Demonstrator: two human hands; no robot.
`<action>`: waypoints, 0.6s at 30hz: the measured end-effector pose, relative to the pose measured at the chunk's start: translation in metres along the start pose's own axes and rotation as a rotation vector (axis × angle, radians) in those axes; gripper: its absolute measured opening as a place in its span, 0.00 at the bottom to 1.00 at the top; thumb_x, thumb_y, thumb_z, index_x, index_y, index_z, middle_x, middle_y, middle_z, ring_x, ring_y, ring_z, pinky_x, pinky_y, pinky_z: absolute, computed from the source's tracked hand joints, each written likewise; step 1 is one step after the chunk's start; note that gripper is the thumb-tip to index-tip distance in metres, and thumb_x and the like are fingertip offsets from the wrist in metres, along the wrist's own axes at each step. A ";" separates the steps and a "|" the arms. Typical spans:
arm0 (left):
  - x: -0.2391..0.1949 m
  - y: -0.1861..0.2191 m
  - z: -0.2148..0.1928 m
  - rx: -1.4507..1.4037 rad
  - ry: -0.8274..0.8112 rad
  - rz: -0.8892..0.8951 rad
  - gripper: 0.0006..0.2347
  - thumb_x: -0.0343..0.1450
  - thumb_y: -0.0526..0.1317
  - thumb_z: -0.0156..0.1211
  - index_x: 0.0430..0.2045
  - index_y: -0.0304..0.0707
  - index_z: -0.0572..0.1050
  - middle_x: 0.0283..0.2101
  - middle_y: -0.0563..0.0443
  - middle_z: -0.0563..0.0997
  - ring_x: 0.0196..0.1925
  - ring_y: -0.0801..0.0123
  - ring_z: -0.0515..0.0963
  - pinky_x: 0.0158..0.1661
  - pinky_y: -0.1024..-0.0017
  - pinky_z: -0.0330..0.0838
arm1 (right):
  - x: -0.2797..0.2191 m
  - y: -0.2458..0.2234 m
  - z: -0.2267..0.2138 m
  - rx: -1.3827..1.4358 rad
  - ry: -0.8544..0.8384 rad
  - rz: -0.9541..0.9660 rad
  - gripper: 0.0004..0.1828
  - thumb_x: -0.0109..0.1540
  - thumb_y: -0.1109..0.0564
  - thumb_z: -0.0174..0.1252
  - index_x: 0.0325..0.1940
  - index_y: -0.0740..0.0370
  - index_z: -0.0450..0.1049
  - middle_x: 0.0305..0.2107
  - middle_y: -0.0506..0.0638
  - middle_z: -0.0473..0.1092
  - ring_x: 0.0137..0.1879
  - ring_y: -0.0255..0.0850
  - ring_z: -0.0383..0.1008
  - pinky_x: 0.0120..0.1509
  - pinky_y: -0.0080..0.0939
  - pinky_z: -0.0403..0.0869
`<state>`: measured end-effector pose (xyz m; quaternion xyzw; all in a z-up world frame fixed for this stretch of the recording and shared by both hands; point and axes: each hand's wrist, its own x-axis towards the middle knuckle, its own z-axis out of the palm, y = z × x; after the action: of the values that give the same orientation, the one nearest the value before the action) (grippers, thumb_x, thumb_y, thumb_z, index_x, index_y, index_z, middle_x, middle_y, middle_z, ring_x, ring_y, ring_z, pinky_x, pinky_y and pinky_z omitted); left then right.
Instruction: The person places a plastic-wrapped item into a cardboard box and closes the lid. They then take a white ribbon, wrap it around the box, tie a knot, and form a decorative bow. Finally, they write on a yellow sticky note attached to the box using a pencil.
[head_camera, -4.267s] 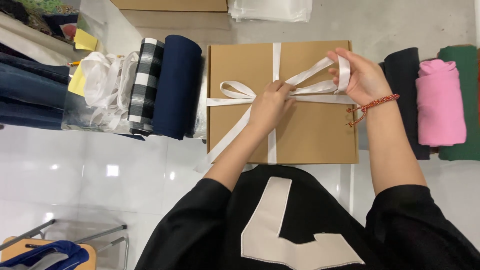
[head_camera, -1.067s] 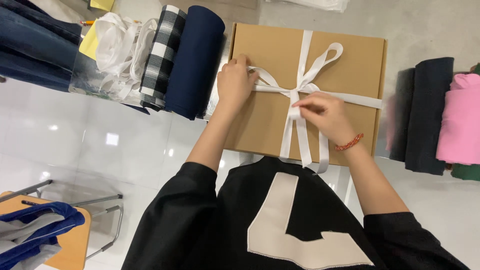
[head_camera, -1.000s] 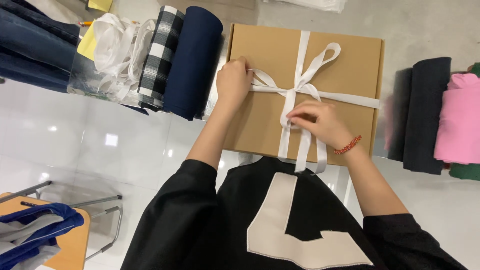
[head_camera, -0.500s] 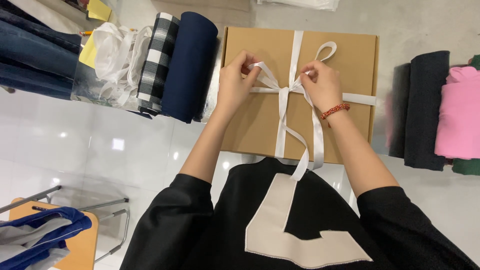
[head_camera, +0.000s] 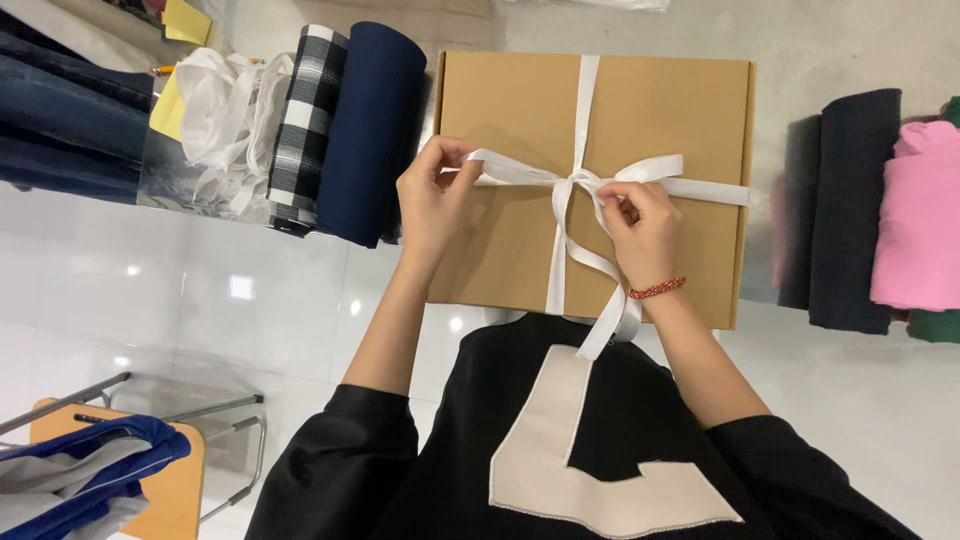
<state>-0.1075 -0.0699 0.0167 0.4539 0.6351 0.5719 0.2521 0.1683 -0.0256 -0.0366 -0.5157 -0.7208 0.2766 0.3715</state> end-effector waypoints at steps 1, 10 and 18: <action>0.000 -0.007 -0.001 0.002 0.000 -0.001 0.05 0.71 0.28 0.69 0.35 0.39 0.81 0.31 0.51 0.81 0.36 0.70 0.84 0.38 0.71 0.87 | 0.000 0.002 0.001 0.002 -0.001 0.001 0.11 0.64 0.69 0.64 0.42 0.53 0.84 0.30 0.49 0.74 0.34 0.42 0.76 0.36 0.37 0.75; -0.019 -0.009 -0.018 0.010 0.018 -0.054 0.05 0.71 0.29 0.71 0.35 0.41 0.82 0.30 0.53 0.81 0.36 0.73 0.81 0.41 0.71 0.84 | 0.006 0.012 0.006 -0.057 -0.027 -0.074 0.11 0.62 0.69 0.63 0.38 0.53 0.82 0.27 0.47 0.70 0.34 0.42 0.72 0.40 0.39 0.74; -0.034 -0.032 -0.031 0.348 -0.073 -0.074 0.08 0.69 0.27 0.67 0.37 0.40 0.80 0.32 0.49 0.81 0.37 0.65 0.82 0.39 0.68 0.82 | -0.008 0.013 -0.007 -0.082 -0.143 -0.111 0.10 0.63 0.67 0.64 0.39 0.51 0.83 0.26 0.48 0.71 0.34 0.43 0.73 0.41 0.39 0.75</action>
<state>-0.1270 -0.1131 -0.0138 0.4872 0.7313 0.4269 0.2135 0.1824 -0.0289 -0.0451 -0.4687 -0.7836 0.2621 0.3125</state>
